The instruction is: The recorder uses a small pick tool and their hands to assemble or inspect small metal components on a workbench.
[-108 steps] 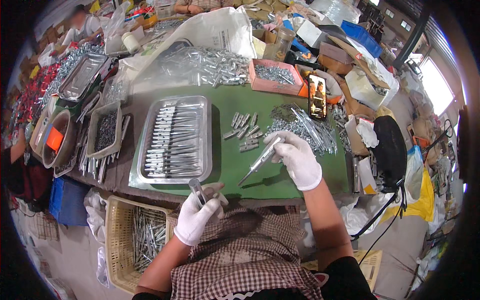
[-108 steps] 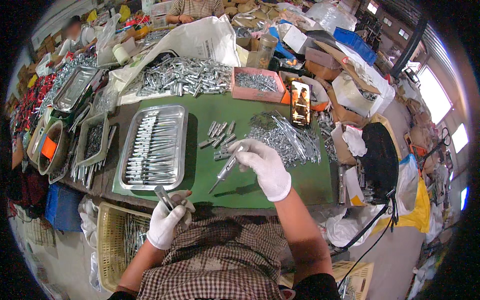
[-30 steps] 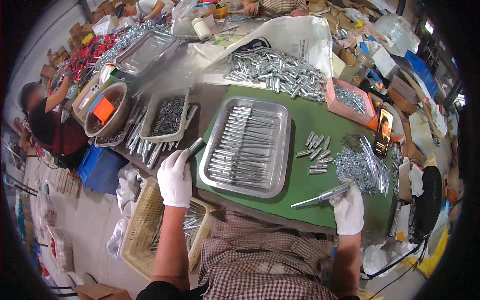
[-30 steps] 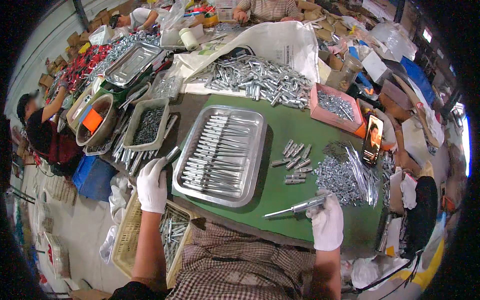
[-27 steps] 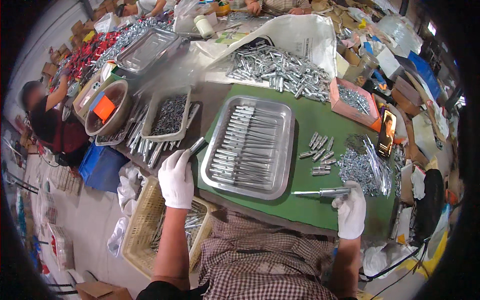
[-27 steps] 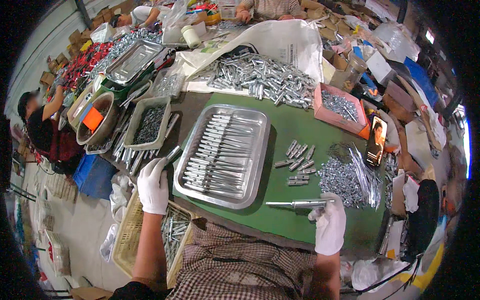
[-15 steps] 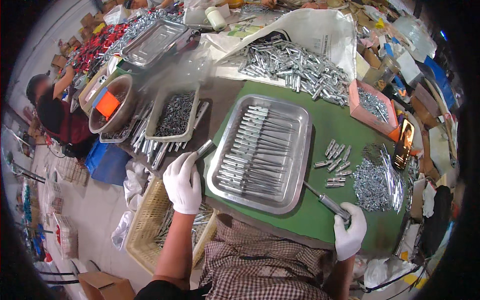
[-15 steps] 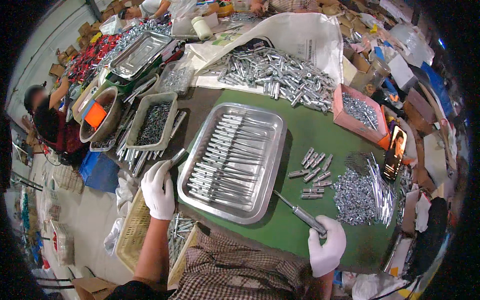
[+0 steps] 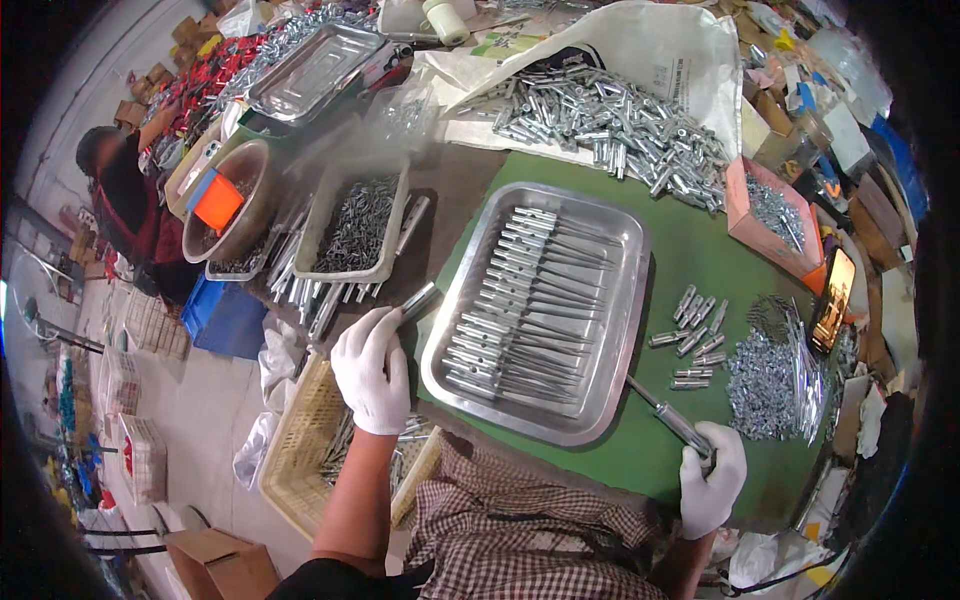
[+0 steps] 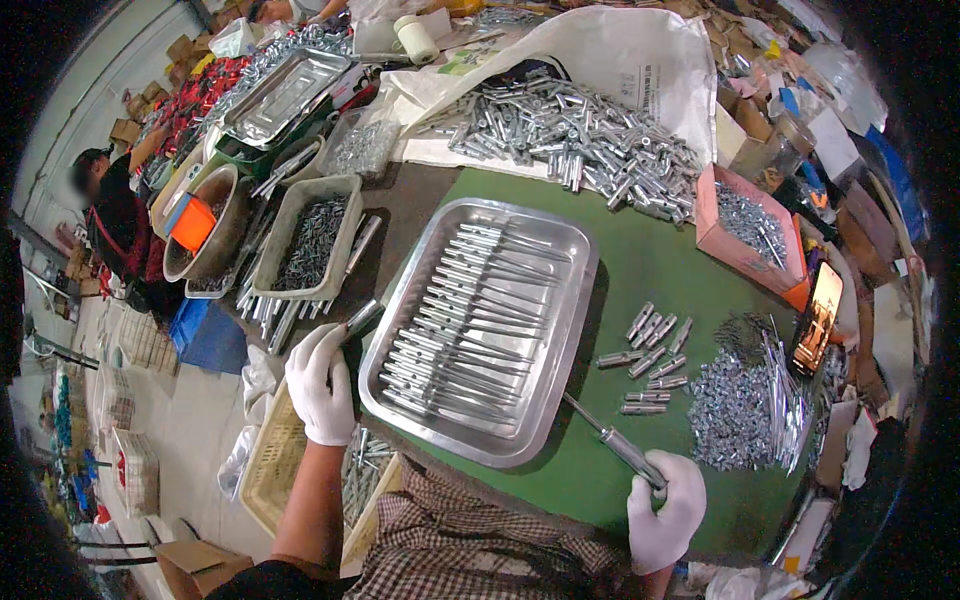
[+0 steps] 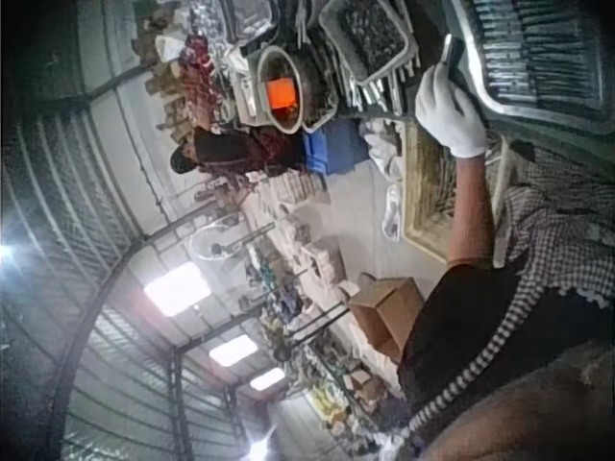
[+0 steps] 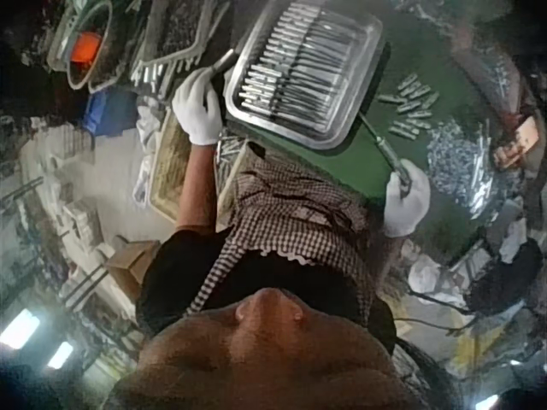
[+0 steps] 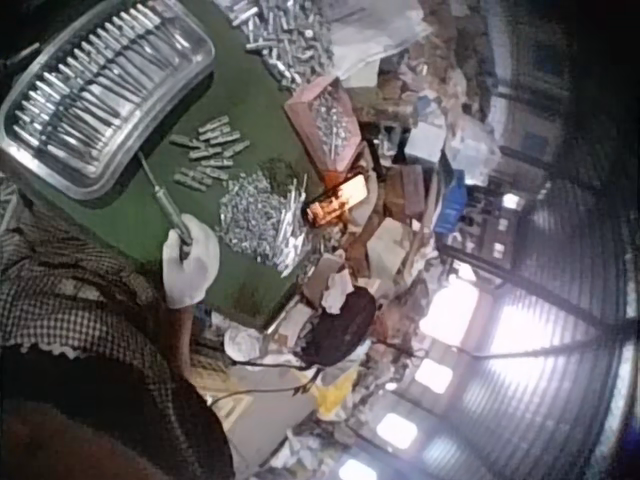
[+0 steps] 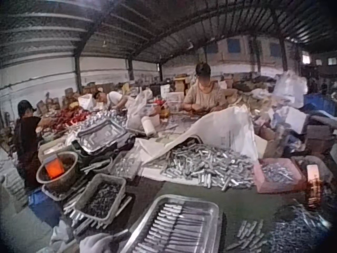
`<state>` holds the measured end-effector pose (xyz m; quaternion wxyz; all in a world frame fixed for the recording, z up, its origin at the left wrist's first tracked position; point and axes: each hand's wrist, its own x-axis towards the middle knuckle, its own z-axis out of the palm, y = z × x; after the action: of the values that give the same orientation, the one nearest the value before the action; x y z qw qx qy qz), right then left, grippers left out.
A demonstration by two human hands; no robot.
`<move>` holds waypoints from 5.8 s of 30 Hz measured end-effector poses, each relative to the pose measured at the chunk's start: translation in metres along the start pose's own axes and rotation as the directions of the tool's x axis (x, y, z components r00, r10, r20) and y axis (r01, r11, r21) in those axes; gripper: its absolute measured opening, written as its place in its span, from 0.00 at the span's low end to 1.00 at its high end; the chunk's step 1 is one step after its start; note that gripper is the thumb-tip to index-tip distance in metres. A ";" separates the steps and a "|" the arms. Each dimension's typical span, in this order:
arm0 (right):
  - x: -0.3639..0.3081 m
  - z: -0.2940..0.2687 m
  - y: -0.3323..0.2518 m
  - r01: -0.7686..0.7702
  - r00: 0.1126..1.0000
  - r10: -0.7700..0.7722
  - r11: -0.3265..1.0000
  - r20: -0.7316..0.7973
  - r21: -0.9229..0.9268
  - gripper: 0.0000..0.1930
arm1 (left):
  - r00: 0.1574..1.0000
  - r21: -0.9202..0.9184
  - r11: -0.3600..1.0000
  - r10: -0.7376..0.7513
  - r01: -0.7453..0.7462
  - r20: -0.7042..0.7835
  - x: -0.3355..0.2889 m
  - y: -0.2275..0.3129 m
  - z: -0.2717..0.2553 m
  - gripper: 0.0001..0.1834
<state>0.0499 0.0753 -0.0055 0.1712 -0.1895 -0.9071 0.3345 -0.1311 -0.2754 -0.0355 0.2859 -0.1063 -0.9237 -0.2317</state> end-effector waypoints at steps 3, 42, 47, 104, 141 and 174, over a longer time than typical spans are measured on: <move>0.000 0.002 0.008 0.095 0.995 -0.095 0.995 -0.017 0.001 0.16 | 1.000 -0.003 1.000 -0.011 0.011 0.013 0.001 0.002 -0.001 0.18; 0.001 0.000 0.008 0.043 0.999 -0.043 0.999 0.002 -0.002 0.16 | 1.000 -0.008 1.000 -0.024 0.024 0.012 0.000 0.003 -0.002 0.18; -0.001 -0.004 -0.001 -0.023 0.999 0.023 1.000 -0.037 0.009 0.14 | 1.000 -0.028 0.999 0.017 -0.017 -0.013 0.002 0.001 0.004 0.18; 0.001 -0.007 0.005 0.186 0.962 -0.197 0.980 -0.189 -0.072 0.12 | 0.982 0.054 0.997 0.042 -0.053 0.185 0.004 -0.024 0.002 0.26; -0.010 -0.002 -0.002 0.276 0.910 -0.303 0.952 -0.285 -0.130 0.11 | 0.963 0.112 0.988 0.132 -0.107 -0.236 -0.003 0.007 0.000 0.18; -0.086 0.013 -0.085 0.629 0.774 -0.592 0.676 -0.224 0.385 0.36 | 0.587 -0.443 -0.596 0.059 0.670 0.807 -0.007 0.266 -0.047 0.22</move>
<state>0.0993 -0.0310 0.0266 0.3474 0.1546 -0.8105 0.4455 -0.0161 -0.0673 0.0923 -0.2755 0.0404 -0.2791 -0.9190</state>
